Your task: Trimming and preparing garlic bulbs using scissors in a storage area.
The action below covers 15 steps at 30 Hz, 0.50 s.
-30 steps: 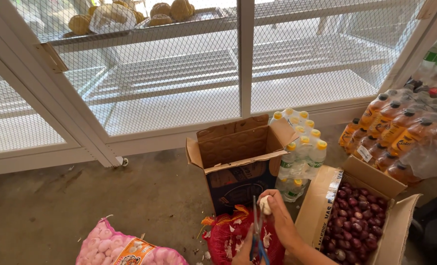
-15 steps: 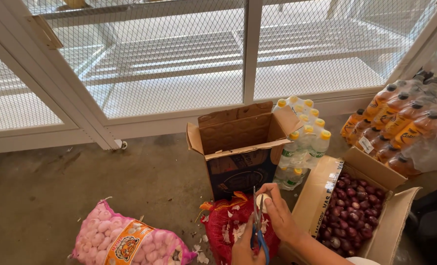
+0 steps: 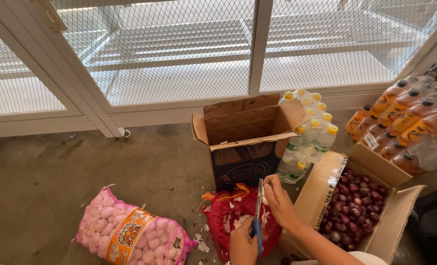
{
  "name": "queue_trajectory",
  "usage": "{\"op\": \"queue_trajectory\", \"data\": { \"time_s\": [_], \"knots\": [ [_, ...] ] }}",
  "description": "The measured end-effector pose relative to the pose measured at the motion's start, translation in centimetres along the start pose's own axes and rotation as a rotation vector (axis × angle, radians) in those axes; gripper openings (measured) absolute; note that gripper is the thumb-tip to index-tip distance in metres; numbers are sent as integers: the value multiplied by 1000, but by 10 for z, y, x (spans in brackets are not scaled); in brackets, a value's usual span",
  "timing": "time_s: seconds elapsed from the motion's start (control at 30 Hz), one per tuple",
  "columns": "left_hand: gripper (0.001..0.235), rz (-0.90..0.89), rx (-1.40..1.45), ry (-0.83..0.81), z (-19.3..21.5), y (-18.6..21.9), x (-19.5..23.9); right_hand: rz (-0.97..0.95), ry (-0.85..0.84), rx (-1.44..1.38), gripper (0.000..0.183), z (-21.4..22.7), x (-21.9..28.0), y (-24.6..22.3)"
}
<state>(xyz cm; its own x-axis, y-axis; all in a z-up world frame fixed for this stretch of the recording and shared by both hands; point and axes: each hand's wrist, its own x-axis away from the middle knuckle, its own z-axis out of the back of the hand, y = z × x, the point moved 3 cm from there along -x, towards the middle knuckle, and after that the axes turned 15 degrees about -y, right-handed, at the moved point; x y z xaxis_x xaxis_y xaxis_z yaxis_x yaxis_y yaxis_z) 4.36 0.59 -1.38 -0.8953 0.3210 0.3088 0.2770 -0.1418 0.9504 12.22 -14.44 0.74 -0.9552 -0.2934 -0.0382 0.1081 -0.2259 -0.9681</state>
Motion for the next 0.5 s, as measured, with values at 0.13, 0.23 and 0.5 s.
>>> {"op": "queue_trajectory", "data": {
  "time_s": [0.13, 0.23, 0.5],
  "knots": [
    [17, -16, -41, 8, 4, 4, 0, -295, -15, -503, 30, -5, -4, 20],
    [23, 50, 106, -34, -5, 6, 2, -432, -62, -688, 41, -5, -3, 42],
    [46, -185, -240, 30, 1, 1, 1, 100, -82, 149, 23, 3, 12, -31]
  ]
}}
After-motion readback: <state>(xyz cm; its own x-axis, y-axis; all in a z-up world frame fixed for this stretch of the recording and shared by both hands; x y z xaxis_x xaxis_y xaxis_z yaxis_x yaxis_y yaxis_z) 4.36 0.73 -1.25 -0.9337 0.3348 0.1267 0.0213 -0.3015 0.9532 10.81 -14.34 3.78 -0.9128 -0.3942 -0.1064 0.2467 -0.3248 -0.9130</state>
